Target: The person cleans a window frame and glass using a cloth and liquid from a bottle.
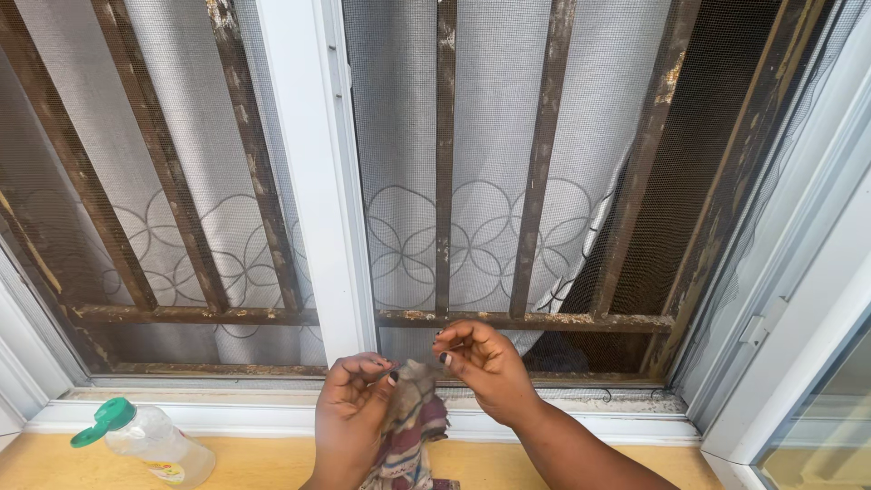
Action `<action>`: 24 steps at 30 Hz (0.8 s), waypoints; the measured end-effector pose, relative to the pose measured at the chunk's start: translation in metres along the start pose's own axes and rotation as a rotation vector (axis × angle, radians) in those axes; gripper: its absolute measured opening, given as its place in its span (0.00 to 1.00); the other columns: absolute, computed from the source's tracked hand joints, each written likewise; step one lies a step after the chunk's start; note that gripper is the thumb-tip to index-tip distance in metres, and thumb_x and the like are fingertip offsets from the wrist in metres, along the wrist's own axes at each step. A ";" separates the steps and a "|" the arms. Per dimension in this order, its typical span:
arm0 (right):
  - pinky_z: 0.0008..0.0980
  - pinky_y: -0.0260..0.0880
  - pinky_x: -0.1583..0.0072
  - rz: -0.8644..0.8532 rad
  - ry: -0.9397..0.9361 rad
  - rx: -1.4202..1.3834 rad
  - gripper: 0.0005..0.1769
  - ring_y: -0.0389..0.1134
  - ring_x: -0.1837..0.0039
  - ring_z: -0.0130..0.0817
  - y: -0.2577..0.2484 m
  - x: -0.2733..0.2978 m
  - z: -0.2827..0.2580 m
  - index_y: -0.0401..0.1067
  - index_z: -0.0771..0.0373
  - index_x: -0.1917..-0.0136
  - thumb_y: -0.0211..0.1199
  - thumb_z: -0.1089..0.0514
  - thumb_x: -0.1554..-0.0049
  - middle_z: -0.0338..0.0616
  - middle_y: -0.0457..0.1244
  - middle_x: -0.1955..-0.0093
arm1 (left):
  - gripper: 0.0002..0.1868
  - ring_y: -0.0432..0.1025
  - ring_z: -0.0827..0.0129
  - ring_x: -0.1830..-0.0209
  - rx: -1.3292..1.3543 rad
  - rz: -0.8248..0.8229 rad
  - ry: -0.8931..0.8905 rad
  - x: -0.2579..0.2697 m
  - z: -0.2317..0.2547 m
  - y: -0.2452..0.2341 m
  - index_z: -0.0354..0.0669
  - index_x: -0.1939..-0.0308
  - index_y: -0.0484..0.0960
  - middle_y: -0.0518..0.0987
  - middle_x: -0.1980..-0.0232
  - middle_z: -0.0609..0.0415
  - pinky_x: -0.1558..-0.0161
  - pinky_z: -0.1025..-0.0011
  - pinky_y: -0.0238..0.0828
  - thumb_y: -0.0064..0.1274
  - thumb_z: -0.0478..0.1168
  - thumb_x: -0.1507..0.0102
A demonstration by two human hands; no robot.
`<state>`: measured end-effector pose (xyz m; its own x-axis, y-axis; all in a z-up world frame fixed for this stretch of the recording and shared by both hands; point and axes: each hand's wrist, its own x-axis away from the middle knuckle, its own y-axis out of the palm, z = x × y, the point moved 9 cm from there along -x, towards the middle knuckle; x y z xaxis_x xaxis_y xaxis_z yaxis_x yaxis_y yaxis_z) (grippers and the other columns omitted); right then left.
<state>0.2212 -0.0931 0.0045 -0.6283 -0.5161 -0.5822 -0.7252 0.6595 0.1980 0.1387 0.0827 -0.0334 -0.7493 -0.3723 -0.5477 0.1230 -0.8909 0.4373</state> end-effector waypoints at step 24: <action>0.31 0.67 0.42 -0.138 0.092 0.082 0.09 0.65 0.44 0.29 0.002 0.006 0.019 0.71 0.66 0.49 0.60 0.75 0.40 0.45 0.65 0.40 | 0.07 0.76 0.69 0.55 -0.593 -0.069 0.073 0.008 0.033 0.008 0.39 0.59 0.83 0.82 0.54 0.52 0.52 0.73 0.71 0.59 0.33 0.40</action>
<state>0.2212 -0.0843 -0.0136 -0.5506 -0.6502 -0.5235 -0.7830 0.6197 0.0538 0.1124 0.0809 -0.0107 -0.7246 -0.3063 -0.6173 0.4330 -0.8993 -0.0620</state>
